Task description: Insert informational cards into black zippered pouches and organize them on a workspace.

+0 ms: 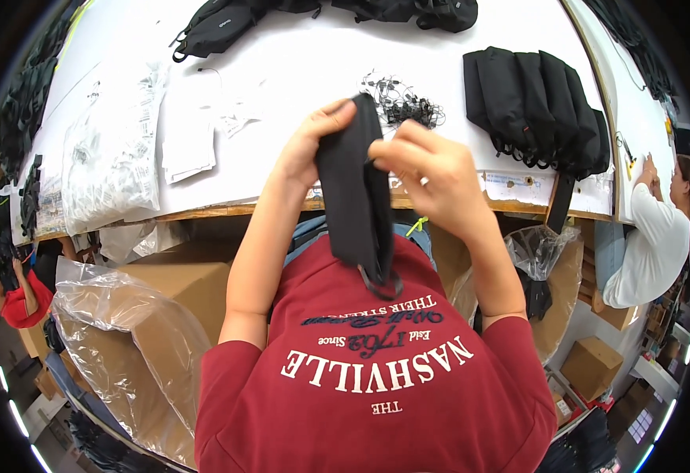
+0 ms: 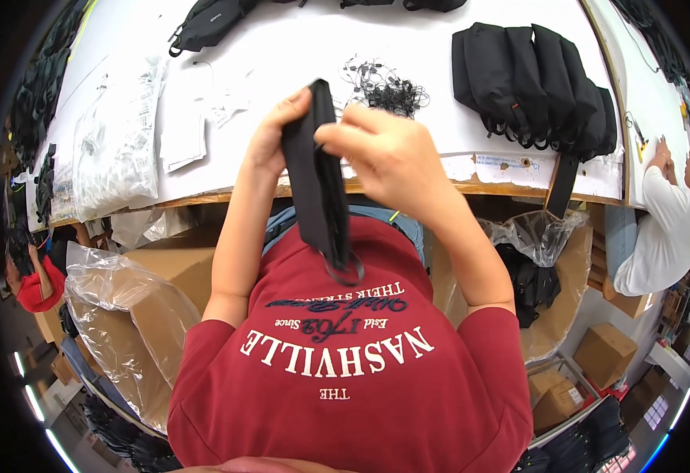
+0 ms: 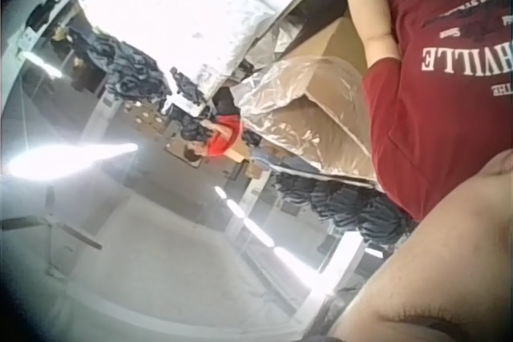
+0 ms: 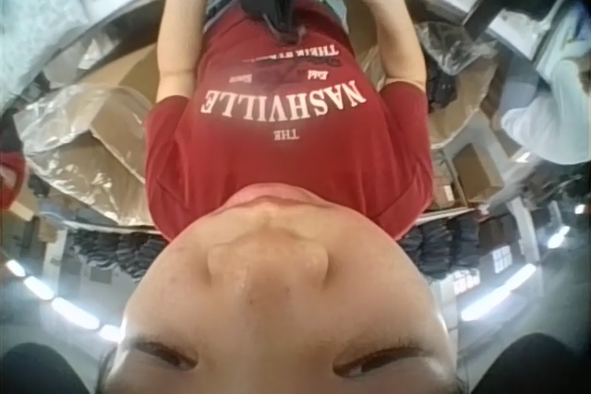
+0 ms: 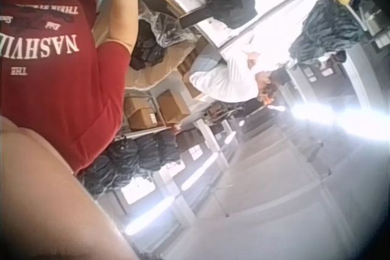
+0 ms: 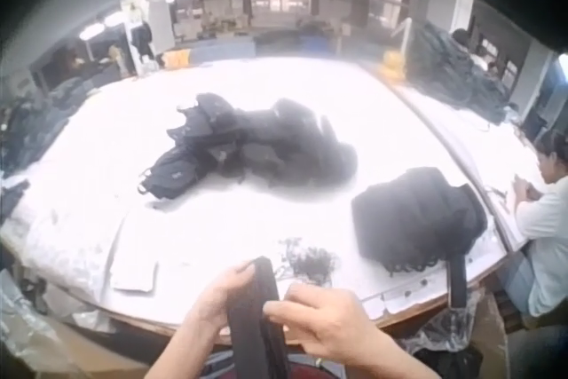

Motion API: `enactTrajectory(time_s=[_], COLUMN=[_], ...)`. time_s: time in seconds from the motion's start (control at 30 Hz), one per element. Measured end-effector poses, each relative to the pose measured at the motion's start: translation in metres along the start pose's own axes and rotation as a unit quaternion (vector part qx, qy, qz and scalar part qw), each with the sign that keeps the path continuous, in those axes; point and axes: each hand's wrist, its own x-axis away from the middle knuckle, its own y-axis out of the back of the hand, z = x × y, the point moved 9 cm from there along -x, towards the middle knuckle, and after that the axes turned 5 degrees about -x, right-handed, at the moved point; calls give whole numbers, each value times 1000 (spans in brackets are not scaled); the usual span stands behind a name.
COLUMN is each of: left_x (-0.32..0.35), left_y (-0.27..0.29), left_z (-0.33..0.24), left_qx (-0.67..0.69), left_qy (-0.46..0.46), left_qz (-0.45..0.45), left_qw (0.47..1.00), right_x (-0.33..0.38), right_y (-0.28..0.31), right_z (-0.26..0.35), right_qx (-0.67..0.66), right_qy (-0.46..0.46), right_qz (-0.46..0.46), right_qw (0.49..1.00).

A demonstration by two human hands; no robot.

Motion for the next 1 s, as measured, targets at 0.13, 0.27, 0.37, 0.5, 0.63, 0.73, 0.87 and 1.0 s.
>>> enactTrajectory(time_s=[0.13, 0.27, 0.37, 0.5, 0.63, 0.73, 0.87, 1.0], left_x=[-5, -9, -12, -12, -10, -8, -7, -8], left_y=[11, 22, 34, 40, 21, 22, 23, 28], left_z=[-22, -39, -47, -57, -57, -60, -61, -60], left_qx=[-39, -9, 1, -36, -38, -40, -65, -38], left_qy=[-35, -54, -67, -105, -102, -118, -116, -110], left_qz=[13, 17, 8, -21, 38, 13, 16, 52], left_qw=[999, 998, 998, 994, 993, 992, 991, 992], right_x=[6, 12, 20, 21, 19, 15, 11, 11], right_y=[-16, -26, -36, -35, -36, -31, -28, -29], right_z=[9, 20, 27, 32, 37, 38, 33, 31], right_qx=[-55, -87, -152, -148, -115, -117, -113, -122], right_qy=[-22, -23, -20, 0, 1, -22, -41, -48], right_qz=[71, 135, 167, 153, 156, 133, 90, 84], right_qw=[996, 987, 974, 977, 981, 984, 989, 988])
